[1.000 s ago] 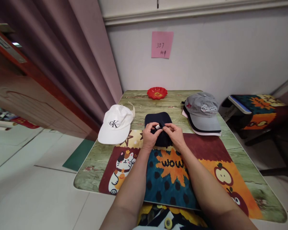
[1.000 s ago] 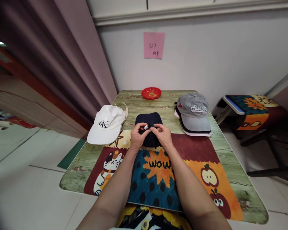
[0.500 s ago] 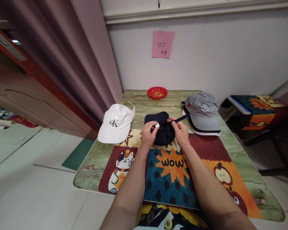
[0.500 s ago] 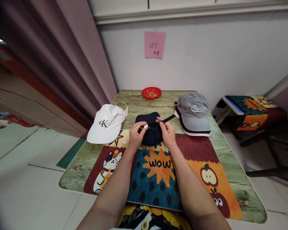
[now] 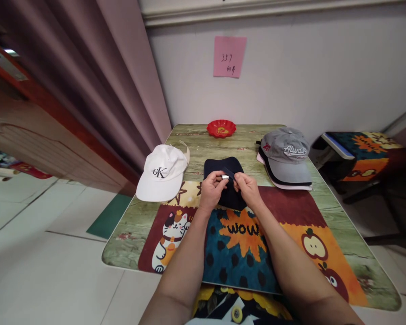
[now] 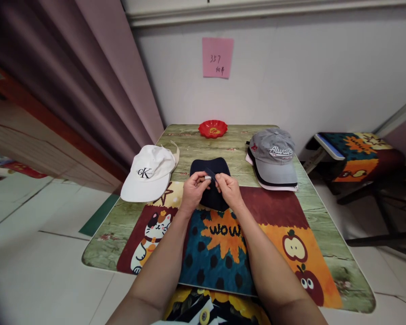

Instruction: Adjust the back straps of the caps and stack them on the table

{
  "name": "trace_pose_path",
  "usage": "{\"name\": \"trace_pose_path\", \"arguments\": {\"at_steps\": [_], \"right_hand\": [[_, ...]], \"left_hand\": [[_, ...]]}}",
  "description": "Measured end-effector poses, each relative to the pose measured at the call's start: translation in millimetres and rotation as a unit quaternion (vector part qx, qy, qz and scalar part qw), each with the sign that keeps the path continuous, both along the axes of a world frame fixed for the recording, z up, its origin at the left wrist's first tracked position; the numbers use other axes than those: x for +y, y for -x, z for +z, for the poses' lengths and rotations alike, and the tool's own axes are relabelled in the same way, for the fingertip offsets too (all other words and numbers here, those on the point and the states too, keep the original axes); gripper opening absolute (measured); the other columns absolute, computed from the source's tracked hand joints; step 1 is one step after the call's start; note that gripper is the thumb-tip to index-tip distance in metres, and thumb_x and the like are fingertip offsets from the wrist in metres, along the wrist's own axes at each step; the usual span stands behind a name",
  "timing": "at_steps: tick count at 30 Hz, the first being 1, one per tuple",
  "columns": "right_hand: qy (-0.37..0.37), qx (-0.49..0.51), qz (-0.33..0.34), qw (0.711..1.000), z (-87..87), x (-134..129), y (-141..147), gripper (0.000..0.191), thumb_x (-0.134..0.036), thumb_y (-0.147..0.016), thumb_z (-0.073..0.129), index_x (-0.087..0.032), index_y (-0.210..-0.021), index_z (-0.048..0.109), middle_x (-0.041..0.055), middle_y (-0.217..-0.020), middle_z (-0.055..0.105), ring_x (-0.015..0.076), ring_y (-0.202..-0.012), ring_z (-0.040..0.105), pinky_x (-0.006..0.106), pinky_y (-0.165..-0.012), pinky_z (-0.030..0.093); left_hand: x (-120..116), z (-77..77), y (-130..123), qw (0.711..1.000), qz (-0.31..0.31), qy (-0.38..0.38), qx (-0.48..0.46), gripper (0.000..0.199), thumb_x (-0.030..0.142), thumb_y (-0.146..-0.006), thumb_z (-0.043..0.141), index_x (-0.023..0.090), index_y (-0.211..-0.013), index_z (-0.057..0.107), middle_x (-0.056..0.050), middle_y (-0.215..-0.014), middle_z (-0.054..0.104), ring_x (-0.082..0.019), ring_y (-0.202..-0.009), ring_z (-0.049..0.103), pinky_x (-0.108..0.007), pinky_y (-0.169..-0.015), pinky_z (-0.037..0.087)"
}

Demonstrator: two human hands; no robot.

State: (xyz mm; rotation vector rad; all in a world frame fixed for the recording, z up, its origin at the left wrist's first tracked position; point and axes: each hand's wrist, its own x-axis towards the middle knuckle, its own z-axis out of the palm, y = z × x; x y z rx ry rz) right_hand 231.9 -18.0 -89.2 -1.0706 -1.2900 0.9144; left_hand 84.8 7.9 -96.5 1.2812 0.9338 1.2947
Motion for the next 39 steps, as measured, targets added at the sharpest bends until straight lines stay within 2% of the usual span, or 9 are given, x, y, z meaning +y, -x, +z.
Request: {"name": "trace_pose_path", "arguments": {"at_steps": [4,9,15,20,26,30,35,37,39], "right_hand": [[0.009,0.004,0.021,1.0,-1.3,0,7,0.039,-0.056,-0.097,0.052,-0.022,-0.079,0.062,-0.0039,-0.058,0.05,0.0136,-0.057,0.05,0.027,-0.061,0.042],[0.032,0.073,0.035,0.996,1.0,-1,12,0.031,-0.054,-0.092,0.059,-0.024,-0.1,0.059,-0.0059,-0.062,0.056,0.0135,-0.059,0.053,0.027,-0.065,0.046],[0.06,0.122,0.008,0.991,1.5,0,9,0.023,-0.045,-0.087,0.061,-0.022,-0.086,0.058,-0.0028,-0.069,0.063,0.0113,-0.058,0.055,0.025,-0.06,0.047],[0.101,0.197,-0.01,0.975,0.6,2,5,0.013,-0.036,-0.079,0.06,-0.024,-0.082,0.056,-0.0097,-0.054,0.045,0.0087,-0.045,0.037,0.026,-0.059,0.049],[0.056,0.13,-0.01,0.99,-2.4,3,10,0.026,-0.044,-0.083,0.065,-0.021,-0.094,0.065,-0.0046,-0.066,0.06,0.0088,-0.05,0.045,0.024,-0.053,0.043],[0.045,0.114,-0.054,0.991,-4.8,2,13,0.031,-0.049,-0.081,0.072,-0.021,-0.093,0.069,-0.0064,-0.058,0.053,0.0095,-0.049,0.046,0.025,-0.053,0.046],[0.025,0.111,-0.128,0.985,-4.9,0,11,0.032,-0.05,-0.08,0.075,-0.02,-0.092,0.071,-0.006,-0.06,0.054,0.0097,-0.05,0.048,0.029,-0.06,0.056],[0.007,0.104,-0.126,0.986,-3.4,-1,10,0.03,-0.049,-0.082,0.074,-0.021,-0.089,0.07,-0.0042,-0.064,0.058,0.0109,-0.053,0.053,0.029,-0.062,0.057],[0.001,0.106,-0.099,0.989,-2.2,-1,10,0.028,-0.049,-0.084,0.072,-0.021,-0.087,0.067,-0.0024,-0.07,0.062,0.0113,-0.056,0.056,0.029,-0.063,0.057]], "left_hand": [[-1,2.1,-1,0.997,-0.008,0.034,-0.063,0.033,0.034,-0.074,0.082,0.017,-0.098,0.067,-0.004,-0.083,0.073,-0.015,-0.076,0.07,-0.026,-0.069,0.056],[-3,5.5,-1,0.992,0.016,0.064,-0.104,0.033,0.03,-0.067,0.087,0.016,-0.093,0.071,-0.004,-0.09,0.074,-0.014,-0.076,0.068,-0.028,-0.074,0.054],[-3,7.1,1,0.988,0.018,0.069,-0.139,0.027,0.026,-0.066,0.087,0.015,-0.086,0.073,-0.008,-0.108,0.076,-0.009,-0.071,0.065,-0.025,-0.072,0.053],[-3,7.3,-1,0.987,0.035,0.08,-0.136,0.025,0.027,-0.065,0.086,0.014,-0.081,0.072,-0.011,-0.113,0.076,-0.011,-0.073,0.066,-0.027,-0.071,0.055],[-2,3.9,-1,0.985,0.035,0.094,-0.141,0.024,0.026,-0.064,0.087,0.014,-0.079,0.073,-0.012,-0.117,0.075,-0.009,-0.07,0.065,-0.028,-0.073,0.055],[-1,2.4,0,0.986,0.036,0.098,-0.133,0.023,0.029,-0.066,0.086,0.014,-0.081,0.074,-0.012,-0.118,0.075,-0.012,-0.076,0.067,-0.029,-0.076,0.057],[0,3.4,2,0.993,0.106,0.01,-0.049,0.015,0.03,-0.075,0.078,0.017,-0.079,0.071,-0.011,-0.118,0.07,-0.019,-0.098,0.068,-0.033,-0.085,0.058],[0,3.5,2,0.989,0.144,-0.042,0.011,0.014,0.03,-0.076,0.077,0.017,-0.077,0.071,-0.011,-0.116,0.067,-0.021,-0.106,0.066,-0.032,-0.083,0.059],[0,3.3,2,0.988,0.145,-0.051,0.023,0.016,0.033,-0.077,0.076,0.018,-0.079,0.071,-0.009,-0.107,0.066,-0.02,-0.097,0.067,-0.031,-0.077,0.06]]}}
